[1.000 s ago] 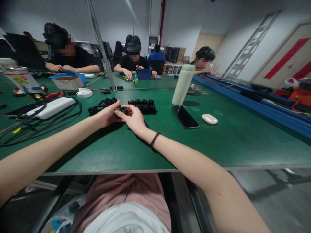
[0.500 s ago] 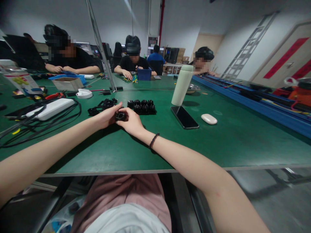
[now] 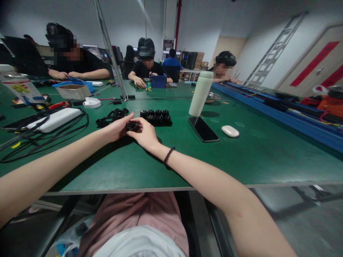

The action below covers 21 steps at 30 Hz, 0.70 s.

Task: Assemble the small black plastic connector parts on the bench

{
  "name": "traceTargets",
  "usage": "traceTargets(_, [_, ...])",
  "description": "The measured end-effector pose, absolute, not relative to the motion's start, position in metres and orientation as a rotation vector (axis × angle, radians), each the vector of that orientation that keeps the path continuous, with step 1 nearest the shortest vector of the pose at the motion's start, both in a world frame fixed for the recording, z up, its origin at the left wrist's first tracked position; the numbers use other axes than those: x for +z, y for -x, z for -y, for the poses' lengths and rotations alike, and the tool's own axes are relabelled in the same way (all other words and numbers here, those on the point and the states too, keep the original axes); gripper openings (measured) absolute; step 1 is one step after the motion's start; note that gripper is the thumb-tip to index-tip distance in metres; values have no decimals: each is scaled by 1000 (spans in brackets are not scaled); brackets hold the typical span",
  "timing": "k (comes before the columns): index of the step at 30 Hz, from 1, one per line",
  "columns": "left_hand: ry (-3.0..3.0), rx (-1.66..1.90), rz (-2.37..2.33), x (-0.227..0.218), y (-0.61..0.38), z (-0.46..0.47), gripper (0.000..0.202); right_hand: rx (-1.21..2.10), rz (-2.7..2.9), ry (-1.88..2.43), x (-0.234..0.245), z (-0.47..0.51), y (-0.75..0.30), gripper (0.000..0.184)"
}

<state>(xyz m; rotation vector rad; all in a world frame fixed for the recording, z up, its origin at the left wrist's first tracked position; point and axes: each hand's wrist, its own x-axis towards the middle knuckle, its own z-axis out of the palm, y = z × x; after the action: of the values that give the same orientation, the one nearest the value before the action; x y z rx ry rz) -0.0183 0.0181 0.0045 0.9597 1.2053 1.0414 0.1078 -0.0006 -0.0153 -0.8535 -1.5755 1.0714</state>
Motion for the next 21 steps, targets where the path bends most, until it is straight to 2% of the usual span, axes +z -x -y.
traceTargets(8, [-1011,992,-1202,6,18,-19,46,915,1655,889,-9,3,-111,33])
traceTargets(21, [-1017,1032,-1309,2,19,-19,44,968,1813,876,-16,-3,-108,39])
